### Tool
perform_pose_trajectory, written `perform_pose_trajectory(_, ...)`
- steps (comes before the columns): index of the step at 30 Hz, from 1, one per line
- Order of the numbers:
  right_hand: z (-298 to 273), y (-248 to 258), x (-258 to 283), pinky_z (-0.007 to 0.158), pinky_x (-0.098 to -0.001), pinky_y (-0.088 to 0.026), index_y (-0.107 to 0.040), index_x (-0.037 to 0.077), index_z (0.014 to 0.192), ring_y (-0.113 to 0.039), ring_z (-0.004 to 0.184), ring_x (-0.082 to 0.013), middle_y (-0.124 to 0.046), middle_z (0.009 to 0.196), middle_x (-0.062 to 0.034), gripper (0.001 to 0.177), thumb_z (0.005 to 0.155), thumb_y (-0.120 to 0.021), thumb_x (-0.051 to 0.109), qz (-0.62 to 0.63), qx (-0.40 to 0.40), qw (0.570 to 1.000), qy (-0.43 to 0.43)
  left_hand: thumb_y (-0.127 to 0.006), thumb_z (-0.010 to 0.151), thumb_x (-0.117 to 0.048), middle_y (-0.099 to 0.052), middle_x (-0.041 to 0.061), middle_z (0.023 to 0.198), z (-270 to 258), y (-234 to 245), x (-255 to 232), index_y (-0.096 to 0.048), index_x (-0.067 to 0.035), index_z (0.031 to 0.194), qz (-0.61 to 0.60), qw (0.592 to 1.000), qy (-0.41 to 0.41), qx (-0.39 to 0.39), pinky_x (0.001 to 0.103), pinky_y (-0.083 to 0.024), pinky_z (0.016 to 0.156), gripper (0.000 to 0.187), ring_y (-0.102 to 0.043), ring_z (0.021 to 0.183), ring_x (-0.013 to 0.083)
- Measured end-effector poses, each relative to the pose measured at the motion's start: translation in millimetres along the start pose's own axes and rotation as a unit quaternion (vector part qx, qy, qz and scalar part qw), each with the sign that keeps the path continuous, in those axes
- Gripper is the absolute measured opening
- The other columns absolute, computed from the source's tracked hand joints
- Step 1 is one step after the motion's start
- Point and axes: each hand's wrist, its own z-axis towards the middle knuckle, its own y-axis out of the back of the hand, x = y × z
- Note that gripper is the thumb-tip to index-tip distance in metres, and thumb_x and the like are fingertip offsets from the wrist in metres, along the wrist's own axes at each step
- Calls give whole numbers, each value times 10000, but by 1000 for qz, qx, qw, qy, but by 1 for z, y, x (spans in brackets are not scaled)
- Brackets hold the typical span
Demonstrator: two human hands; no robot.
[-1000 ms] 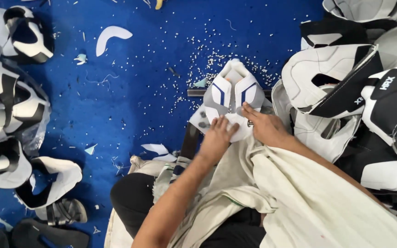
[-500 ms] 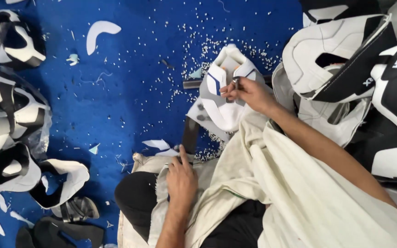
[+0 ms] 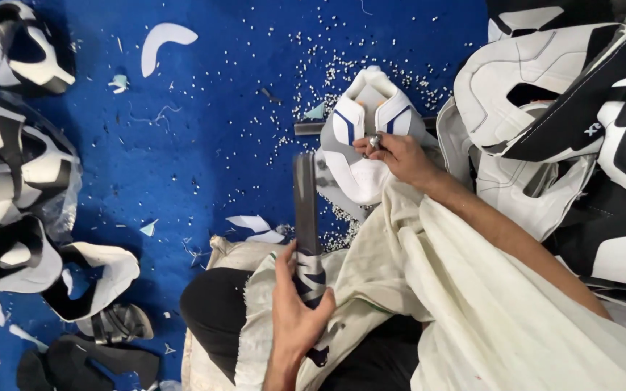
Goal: The person sits on the floor of a shoe workshop surrounded by piles of shoe upper components. They hold a shoe upper on a small board, hammer it with a hammer held in one hand, and use a small blade in the other hand to trim the edges, then set the piece aside and pick up the next upper.
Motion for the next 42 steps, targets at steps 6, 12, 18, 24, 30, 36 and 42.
perform_pose_trajectory(6, -5, 2, 15, 861, -280, -600, -652, 20, 1328, -753, 1046, -175, -769, 1141, -105, 369, 966, -611, -35, -89, 21, 995, 35, -809, 734, -93, -662, 87, 952, 4, -10, -31, -367, 61, 1408, -159, 923, -350, -21, 302, -555, 708, 820, -661, 774, 160)
perform_pose_trajectory(12, -12, -2, -5, 887, -308, -598, -607, -5, 1363, -724, 1106, -228, -725, 1247, -154, 398, 966, -629, 6, -57, 34, 993, 97, -806, 713, -177, -619, 121, 724, 92, -81, 64, -586, -19, 855, 14, 934, -344, -96, 380, -550, 631, 306, -621, 604, 289)
perform_pose_trajectory(18, 13, 9, -33, 849, -325, -621, -608, -7, 1048, -755, 923, -214, -769, 1092, -132, 92, 1078, -541, 48, 271, -107, 948, -124, -825, 677, -206, -725, 187, 808, 67, -57, 34, -618, -6, 956, 103, 981, -153, -64, 405, -559, 658, 401, -722, 756, 334)
perform_pose_trajectory(24, 23, 10, -27, 955, -318, -576, -611, -33, 954, -728, 1060, -208, -728, 1176, -158, 65, 987, -556, -46, 167, 3, 982, -89, -829, 683, -187, -695, 106, 741, 35, -29, -17, -606, -12, 971, 0, 970, -216, -114, 337, -558, 628, 404, -679, 624, 221)
perform_pose_trajectory(30, 7, 5, -20, 966, -300, -585, -649, -29, 1020, -740, 1077, -169, -763, 1194, -102, 104, 1021, -547, -50, 102, -17, 993, -48, -820, 705, -183, -561, 92, 836, 34, -39, 10, -493, -13, 1103, -138, 938, -315, -50, 270, -484, 606, 542, -571, 662, 155)
perform_pose_trajectory(36, -6, 5, -20, 808, -352, -576, -714, -1, 1250, -719, 972, -256, -749, 1033, -151, 341, 926, -612, -19, -199, 16, 977, 74, -821, 700, -157, -725, 185, 935, 94, -82, 59, -592, 26, 1121, 6, 940, -332, -74, 340, -578, 736, 513, -737, 816, 314)
perform_pose_trajectory(42, 26, 13, -28, 898, -325, -639, -597, 23, 1047, -770, 984, -180, -765, 1073, -81, 53, 1039, -546, 35, 285, -82, 951, -87, -836, 692, -196, -718, 146, 799, 51, -49, -10, -607, 0, 942, 48, 979, -183, -77, 355, -576, 663, 392, -746, 688, 298)
